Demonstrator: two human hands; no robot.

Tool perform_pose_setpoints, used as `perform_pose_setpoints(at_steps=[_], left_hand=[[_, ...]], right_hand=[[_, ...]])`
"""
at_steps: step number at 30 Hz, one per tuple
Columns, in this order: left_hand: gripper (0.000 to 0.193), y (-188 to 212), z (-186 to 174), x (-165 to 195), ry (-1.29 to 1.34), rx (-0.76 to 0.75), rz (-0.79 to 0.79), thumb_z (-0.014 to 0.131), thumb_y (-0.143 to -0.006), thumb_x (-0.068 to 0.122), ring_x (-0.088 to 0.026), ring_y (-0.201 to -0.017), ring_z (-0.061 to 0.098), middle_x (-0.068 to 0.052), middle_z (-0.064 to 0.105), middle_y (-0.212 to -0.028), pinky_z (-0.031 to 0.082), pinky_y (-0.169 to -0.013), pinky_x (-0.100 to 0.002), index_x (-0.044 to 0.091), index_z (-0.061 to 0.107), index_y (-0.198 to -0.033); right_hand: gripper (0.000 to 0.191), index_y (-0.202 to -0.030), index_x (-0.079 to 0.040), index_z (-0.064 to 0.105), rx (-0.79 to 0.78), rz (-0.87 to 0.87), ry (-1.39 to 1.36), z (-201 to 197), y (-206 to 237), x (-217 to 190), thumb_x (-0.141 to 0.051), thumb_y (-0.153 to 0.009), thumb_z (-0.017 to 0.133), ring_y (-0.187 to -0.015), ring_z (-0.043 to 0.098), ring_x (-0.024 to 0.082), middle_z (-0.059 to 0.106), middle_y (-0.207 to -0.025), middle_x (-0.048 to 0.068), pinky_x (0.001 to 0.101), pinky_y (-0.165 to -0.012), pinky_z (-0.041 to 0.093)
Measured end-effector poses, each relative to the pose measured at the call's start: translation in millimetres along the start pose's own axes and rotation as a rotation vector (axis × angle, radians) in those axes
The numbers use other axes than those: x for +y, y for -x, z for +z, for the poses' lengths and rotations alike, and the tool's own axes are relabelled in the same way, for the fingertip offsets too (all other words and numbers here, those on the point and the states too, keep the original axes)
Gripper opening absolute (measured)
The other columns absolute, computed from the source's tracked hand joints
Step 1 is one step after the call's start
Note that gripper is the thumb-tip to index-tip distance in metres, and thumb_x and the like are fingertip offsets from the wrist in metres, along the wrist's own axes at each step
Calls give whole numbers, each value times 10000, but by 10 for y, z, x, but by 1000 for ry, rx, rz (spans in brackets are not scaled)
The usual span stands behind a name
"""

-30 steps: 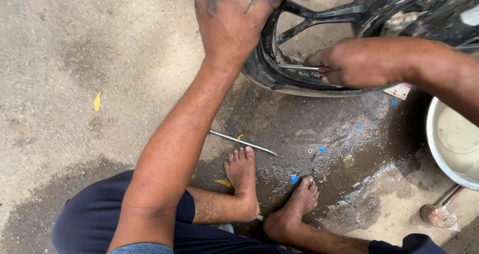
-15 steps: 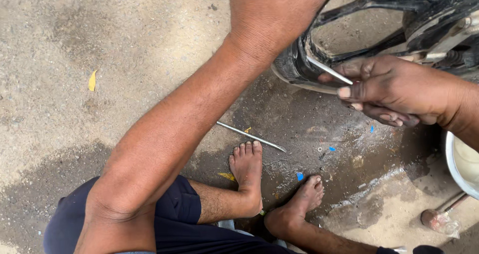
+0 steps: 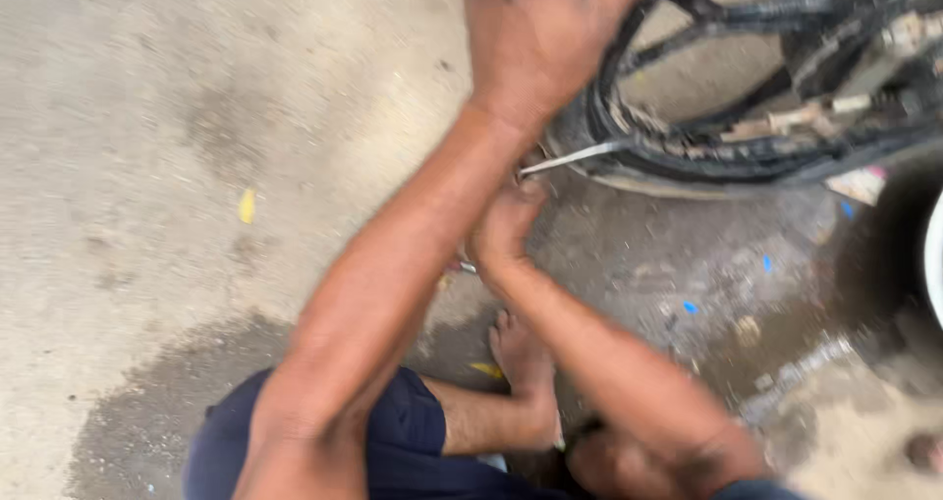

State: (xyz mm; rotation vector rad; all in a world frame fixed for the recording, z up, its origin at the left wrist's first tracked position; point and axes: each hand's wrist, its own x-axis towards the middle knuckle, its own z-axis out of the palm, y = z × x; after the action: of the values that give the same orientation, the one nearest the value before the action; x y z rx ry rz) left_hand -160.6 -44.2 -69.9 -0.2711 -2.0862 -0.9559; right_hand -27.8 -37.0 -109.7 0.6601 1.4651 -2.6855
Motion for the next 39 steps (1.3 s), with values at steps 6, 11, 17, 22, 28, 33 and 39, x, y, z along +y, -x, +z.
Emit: perform_pose_setpoints(at_steps=[6,11,17,22,28,33,39], left_hand=[[613,-197,-262,177,-4,-156,-124,712,-833,669,-297,-762,729,-115,712,-861,577,-635,-430,64,724,-936],[711,-93,-131,128,-6,-105,-116,780,-791,711,-289,-838,747,-119,717,-946,611,-711,-434,63,684,-1067],[718,-6,-161,67,119,-197,-195,808,-834,685,-280,-956,769,-118,724,-1085,634,-827,-420,75,641,-1174],[898,25,-204,60,43,-149,-173,854,-791,676,-360,-1044,730,-193,689,-1174,598,-877,-454,33,537,-1330],[1002,119,-154,-28,86,-205,-216,870,-810,686,-313,-1119,749,-176,700,-1230,618,-972,-422,52,429,-1448],[1019,181,-142,-69,179,-125,-121,864,-850,645,-323,-1158,735,-198,689,-1280,613,-1010,-425,39,379,-1510],[895,173,-157,-84,193,-187,-161,891,-858,641,-299,-1116,772,-152,736,-1197,637,-997,-419,59,489,-1406]], right_hand=[[382,-1296,-98,516,17,216,254,-837,-229,760,-78,-932,630,-580,433,144,505,-802,51,308,-464,346],[377,-1250,-53,524,-344,-81,1269,-1876,-279,-907,-52,-890,637,-726,519,99,535,-891,33,270,-609,468],[229,-1137,1,666,-345,101,1381,-1647,-456,-2066,-141,-959,686,-644,475,160,513,-779,75,337,-576,407],[207,-1116,-10,687,-550,-424,1180,-1522,-796,-1286,-190,-1036,624,-865,596,108,679,-912,28,302,-784,498],[244,-1089,-4,622,-491,136,1133,-1546,-1182,-1226,-244,-1069,590,-742,692,293,673,-820,165,413,-717,543],[247,-1143,6,634,-502,-499,1455,-1349,-633,-1500,-223,-1065,581,-895,673,305,673,-940,157,449,-803,508],[494,-1300,21,527,-403,-36,2231,-1578,-343,-2026,-358,-994,607,-981,690,334,669,-1006,204,482,-920,543]])
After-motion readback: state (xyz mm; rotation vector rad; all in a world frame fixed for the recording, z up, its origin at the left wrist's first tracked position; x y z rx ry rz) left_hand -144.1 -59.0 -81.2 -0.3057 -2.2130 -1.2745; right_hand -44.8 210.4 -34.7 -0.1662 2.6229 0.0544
